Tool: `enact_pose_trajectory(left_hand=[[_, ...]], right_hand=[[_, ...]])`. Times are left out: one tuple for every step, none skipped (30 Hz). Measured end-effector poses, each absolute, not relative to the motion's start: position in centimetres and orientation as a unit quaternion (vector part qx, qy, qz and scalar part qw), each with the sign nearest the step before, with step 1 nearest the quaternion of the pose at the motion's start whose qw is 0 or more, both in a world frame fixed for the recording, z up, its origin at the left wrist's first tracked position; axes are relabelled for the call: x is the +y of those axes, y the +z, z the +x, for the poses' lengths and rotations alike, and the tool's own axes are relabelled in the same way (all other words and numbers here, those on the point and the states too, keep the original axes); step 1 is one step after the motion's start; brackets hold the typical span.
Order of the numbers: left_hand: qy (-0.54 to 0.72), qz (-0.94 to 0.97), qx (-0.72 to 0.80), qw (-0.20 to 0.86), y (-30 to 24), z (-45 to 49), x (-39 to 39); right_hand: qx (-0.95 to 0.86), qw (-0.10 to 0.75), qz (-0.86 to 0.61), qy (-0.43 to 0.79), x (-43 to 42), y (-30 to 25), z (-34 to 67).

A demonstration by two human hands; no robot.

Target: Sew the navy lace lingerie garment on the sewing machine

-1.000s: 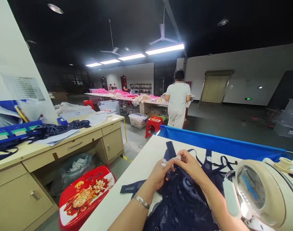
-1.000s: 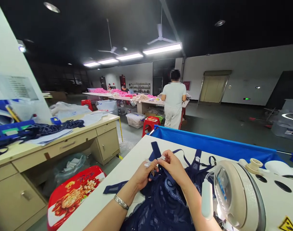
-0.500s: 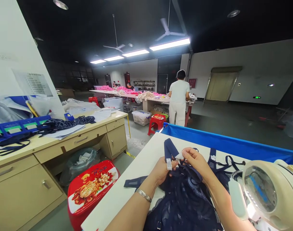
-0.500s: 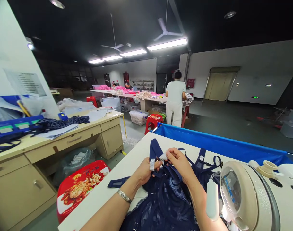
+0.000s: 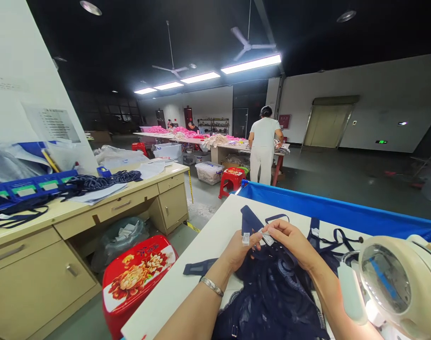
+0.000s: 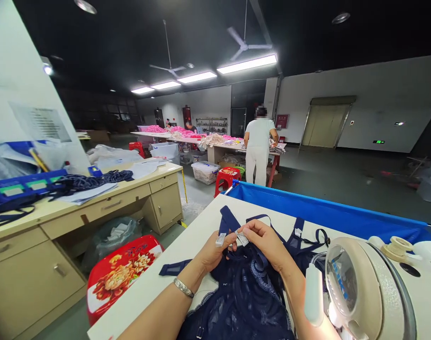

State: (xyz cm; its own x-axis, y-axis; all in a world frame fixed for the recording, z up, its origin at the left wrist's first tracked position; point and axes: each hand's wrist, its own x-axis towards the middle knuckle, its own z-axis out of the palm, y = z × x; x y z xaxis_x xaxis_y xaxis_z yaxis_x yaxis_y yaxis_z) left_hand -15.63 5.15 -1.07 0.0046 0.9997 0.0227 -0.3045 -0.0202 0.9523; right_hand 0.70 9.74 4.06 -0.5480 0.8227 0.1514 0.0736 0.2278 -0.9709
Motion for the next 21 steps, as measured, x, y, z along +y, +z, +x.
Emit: enact_pose_trajectory(left_hand=[[0.576,0.426,0.413,0.562,-1.2,-15.6,5.2],[0.577,0.428,0.417,0.557,-1.3,-15.6,5.3],[0.577,0.43,0.419,0.554,-1.4,-15.6,5.4],[0.576,0.432,0.421,0.552,-1.5,-15.6,5.4],[0.574,0.434,0.421,0.552,-1.6,-15.6,5.5],[0.573,0.436,0.422,0.552,-1.6,-15.6,5.5],[0.572,0.437,0.422,0.551,-1.6,-15.6,5.5],[0.573,0.437,0.423,0.55,-1.6,-15.5,5.5],[0.574,0.437,0.424,0.547,-1.6,-15.5,5.4],[0.575,0.437,0.426,0.545,-1.6,-15.4,5.4],[0.577,0.435,0.428,0.543,-1.6,-15.4,5.4],[0.58,0.431,0.43,0.541,-1.6,-15.3,5.5],[0.585,0.426,0.432,0.538,-1.7,-15.3,5.6],[0.594,0.419,0.434,0.533,-1.9,-15.2,5.8],[0.606,0.408,0.438,0.524,-2.1,-15.2,6.0],[0.619,0.397,0.442,0.514,-2.3,-15.3,6.3],[0.633,0.384,0.447,0.502,-2.6,-15.3,6.6],[0.646,0.371,0.454,0.489,-2.9,-15.5,6.9],[0.655,0.361,0.46,0.479,-3.3,-15.6,7.3],[0.66,0.355,0.466,0.471,-3.5,-15.7,7.6],[0.661,0.354,0.469,0.467,-3.8,-15.8,7.8]], right_hand=[[-0.699,0.351,-0.32,0.534,9.8,4.0,0.6],[-0.698,0.352,-0.319,0.536,9.8,4.0,0.5],[-0.696,0.353,-0.32,0.537,9.8,4.0,0.5],[-0.694,0.356,-0.32,0.537,9.8,4.0,0.4],[-0.693,0.359,-0.321,0.537,9.8,4.0,0.3],[-0.691,0.362,-0.322,0.537,9.8,3.9,0.3],[-0.69,0.365,-0.322,0.536,9.8,3.9,0.2],[-0.69,0.367,-0.321,0.535,9.8,3.9,0.2],[-0.69,0.369,-0.321,0.534,9.8,3.9,0.1],[-0.69,0.371,-0.32,0.533,9.8,3.8,0.1],[-0.691,0.372,-0.321,0.53,9.8,3.8,0.1],[-0.692,0.374,-0.322,0.527,9.9,3.7,0.1],[-0.692,0.38,-0.326,0.52,10.0,3.6,0.1],[-0.691,0.392,-0.332,0.509,10.2,3.6,0.1],[-0.688,0.41,-0.342,0.491,10.3,3.6,0.1],[-0.686,0.434,-0.355,0.465,10.4,3.7,0.0],[-0.683,0.459,-0.37,0.431,10.4,3.8,0.0],[-0.683,0.481,-0.384,0.393,10.2,3.9,-0.2],[-0.686,0.496,-0.397,0.353,10.0,4.1,-0.4],[-0.693,0.505,-0.407,0.315,9.5,4.3,-0.8],[-0.703,0.506,-0.414,0.28,8.9,4.5,-1.2]])
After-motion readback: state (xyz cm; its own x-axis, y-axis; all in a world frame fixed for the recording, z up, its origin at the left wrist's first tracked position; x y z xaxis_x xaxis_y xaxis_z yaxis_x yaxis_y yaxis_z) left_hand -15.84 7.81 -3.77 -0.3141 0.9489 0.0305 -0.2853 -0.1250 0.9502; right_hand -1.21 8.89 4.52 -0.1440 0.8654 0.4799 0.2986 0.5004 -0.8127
